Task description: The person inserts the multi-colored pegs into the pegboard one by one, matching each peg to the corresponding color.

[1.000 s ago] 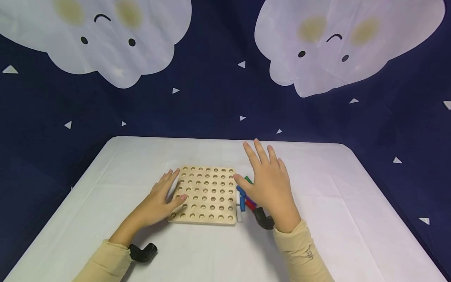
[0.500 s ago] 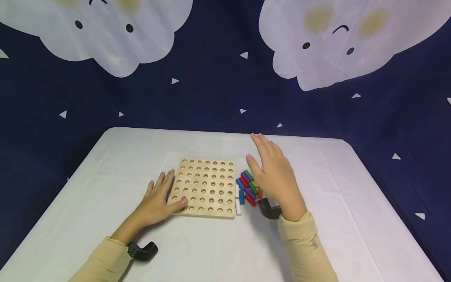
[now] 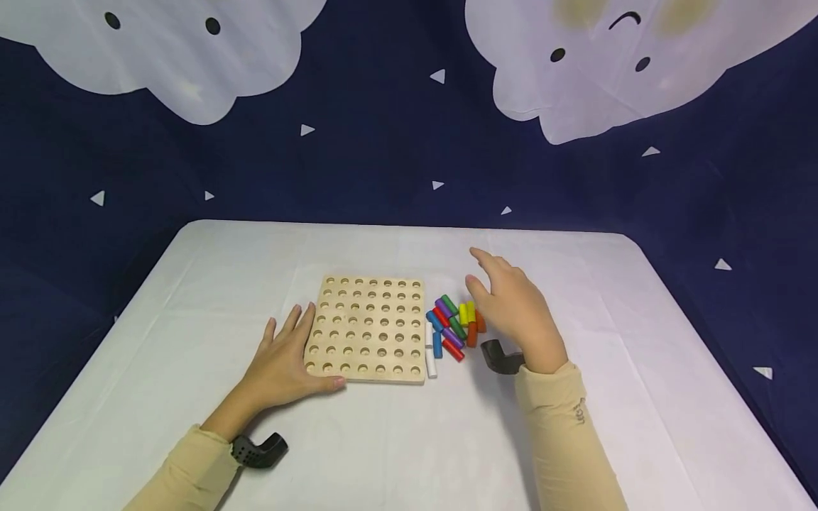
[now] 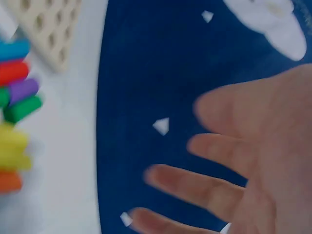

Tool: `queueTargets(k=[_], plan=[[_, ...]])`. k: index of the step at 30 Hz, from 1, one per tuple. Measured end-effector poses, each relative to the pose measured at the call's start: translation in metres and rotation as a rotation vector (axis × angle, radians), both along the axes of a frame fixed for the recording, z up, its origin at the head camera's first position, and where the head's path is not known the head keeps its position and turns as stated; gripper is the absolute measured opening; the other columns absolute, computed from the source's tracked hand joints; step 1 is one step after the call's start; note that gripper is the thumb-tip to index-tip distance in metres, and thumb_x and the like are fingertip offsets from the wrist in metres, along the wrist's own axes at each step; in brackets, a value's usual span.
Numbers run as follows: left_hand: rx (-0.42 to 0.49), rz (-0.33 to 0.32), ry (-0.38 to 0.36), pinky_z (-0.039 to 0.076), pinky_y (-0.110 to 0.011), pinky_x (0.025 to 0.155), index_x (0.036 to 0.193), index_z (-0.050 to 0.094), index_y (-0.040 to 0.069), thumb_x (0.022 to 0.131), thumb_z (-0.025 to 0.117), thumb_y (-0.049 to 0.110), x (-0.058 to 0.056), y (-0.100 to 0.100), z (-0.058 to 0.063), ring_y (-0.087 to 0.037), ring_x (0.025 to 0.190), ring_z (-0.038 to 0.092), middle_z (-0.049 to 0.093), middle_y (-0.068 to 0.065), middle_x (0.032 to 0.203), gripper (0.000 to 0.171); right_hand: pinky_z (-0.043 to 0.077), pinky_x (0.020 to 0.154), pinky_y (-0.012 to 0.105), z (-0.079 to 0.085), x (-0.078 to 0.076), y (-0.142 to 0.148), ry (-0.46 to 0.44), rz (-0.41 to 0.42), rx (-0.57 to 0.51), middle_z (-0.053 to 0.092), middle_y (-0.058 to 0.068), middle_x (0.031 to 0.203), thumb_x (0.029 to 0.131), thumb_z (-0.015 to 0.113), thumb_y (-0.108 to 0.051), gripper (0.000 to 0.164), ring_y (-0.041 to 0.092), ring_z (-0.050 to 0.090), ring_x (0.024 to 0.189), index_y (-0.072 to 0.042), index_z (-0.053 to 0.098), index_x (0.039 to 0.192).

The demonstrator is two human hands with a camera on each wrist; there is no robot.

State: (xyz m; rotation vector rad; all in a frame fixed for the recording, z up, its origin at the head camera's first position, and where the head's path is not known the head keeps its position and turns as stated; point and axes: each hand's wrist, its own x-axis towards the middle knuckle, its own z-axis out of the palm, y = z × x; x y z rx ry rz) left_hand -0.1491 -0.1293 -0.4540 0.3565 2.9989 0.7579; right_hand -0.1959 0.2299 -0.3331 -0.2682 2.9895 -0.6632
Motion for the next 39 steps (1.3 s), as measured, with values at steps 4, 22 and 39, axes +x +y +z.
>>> queueTargets(k=[4,22,39], plan=[[-0.003,-0.001,-0.005,-0.005,-0.054,0.126,0.160,0.007,0.008,0.056,0.068,0.088,0.000,0.000,0.000,-0.028,0.156,0.006,0.019,-0.010,0.166,0.145,0.052,0.080,0.048,-0.016,-0.009,0.014,-0.116,-0.007,0.076,0.061,0.018,0.128,0.102,0.046,-0.031,0.054,0.032,0.062,0.099,-0.010,0.039,0.151],[0.000,-0.006,-0.007,-0.001,-0.054,0.126,0.159,0.008,0.001,0.060,0.069,0.085,0.003,0.007,0.001,-0.029,0.156,0.008,0.014,-0.013,0.167,0.143,0.041,0.060,0.028,-0.054,-0.020,0.026,-0.281,0.024,0.116,0.061,0.008,0.088,0.093,0.058,-0.022,0.041,0.020,0.052,0.071,0.000,0.061,0.128],[0.008,0.003,-0.006,0.000,-0.051,0.127,0.159,0.009,0.002,0.060,0.069,0.085,0.003,0.007,0.001,-0.027,0.156,0.007,0.014,-0.011,0.167,0.143,0.041,0.058,0.031,-0.060,-0.026,0.021,-0.148,-0.022,0.198,0.063,0.008,0.086,0.088,0.065,-0.023,0.034,0.022,0.055,0.070,-0.006,0.063,0.117]])
